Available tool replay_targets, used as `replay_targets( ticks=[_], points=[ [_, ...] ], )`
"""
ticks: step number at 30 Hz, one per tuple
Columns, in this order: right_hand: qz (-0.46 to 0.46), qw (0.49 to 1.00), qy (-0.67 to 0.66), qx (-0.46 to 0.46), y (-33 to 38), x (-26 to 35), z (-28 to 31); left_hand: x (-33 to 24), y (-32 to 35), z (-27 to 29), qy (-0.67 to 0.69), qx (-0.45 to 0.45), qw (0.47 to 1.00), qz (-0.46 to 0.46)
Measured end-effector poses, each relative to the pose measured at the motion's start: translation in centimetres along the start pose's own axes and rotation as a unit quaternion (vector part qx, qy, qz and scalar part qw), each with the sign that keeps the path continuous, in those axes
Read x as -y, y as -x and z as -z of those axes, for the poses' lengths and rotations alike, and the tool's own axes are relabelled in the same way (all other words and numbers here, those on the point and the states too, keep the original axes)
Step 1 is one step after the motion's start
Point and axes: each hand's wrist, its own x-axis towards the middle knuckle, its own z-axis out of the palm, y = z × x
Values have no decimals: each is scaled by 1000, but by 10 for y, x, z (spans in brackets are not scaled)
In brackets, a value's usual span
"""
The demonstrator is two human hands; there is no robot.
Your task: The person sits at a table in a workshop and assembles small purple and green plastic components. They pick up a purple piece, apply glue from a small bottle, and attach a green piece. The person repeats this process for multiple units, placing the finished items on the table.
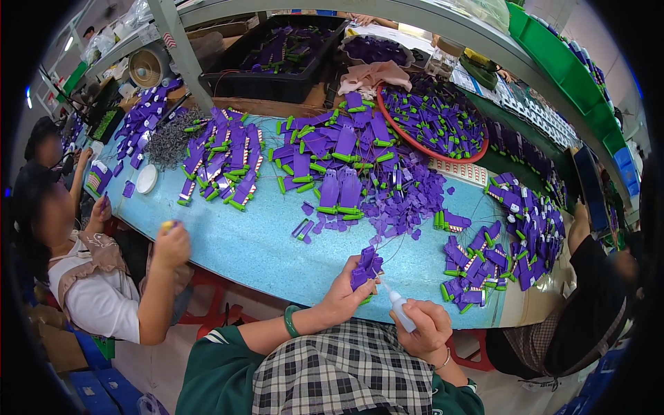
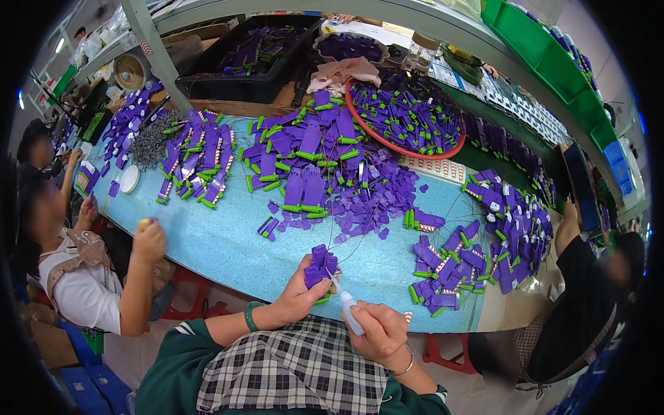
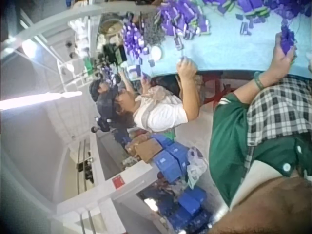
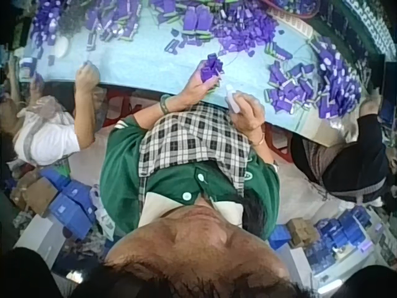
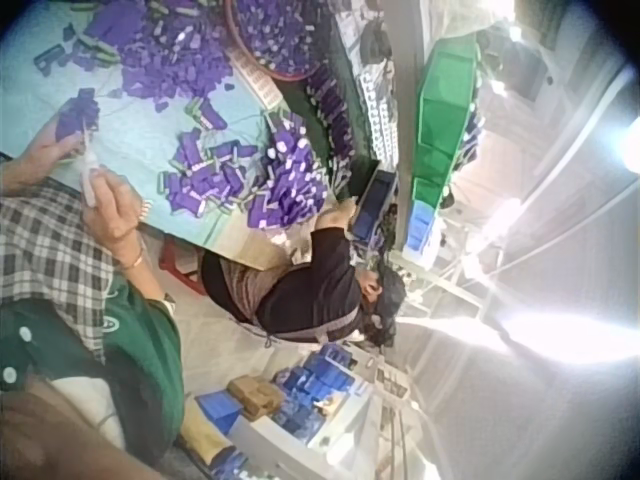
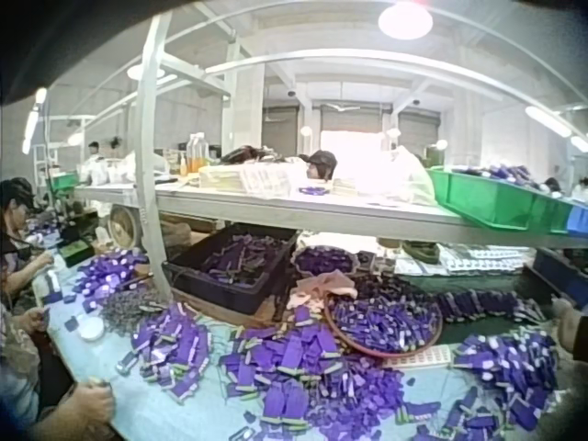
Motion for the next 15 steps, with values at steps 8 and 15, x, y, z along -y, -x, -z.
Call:
replay_targets(
  ticks=[8, 15],
  points=[
    [-14, 1000, 6, 12, 4, -1, -3, -5, 2, 0, -90, -14, 996, -16],
    [12, 1000, 3, 3, 1, 2, 1, 0, -9, 13, 166, 85, 979, 78]
  ],
)
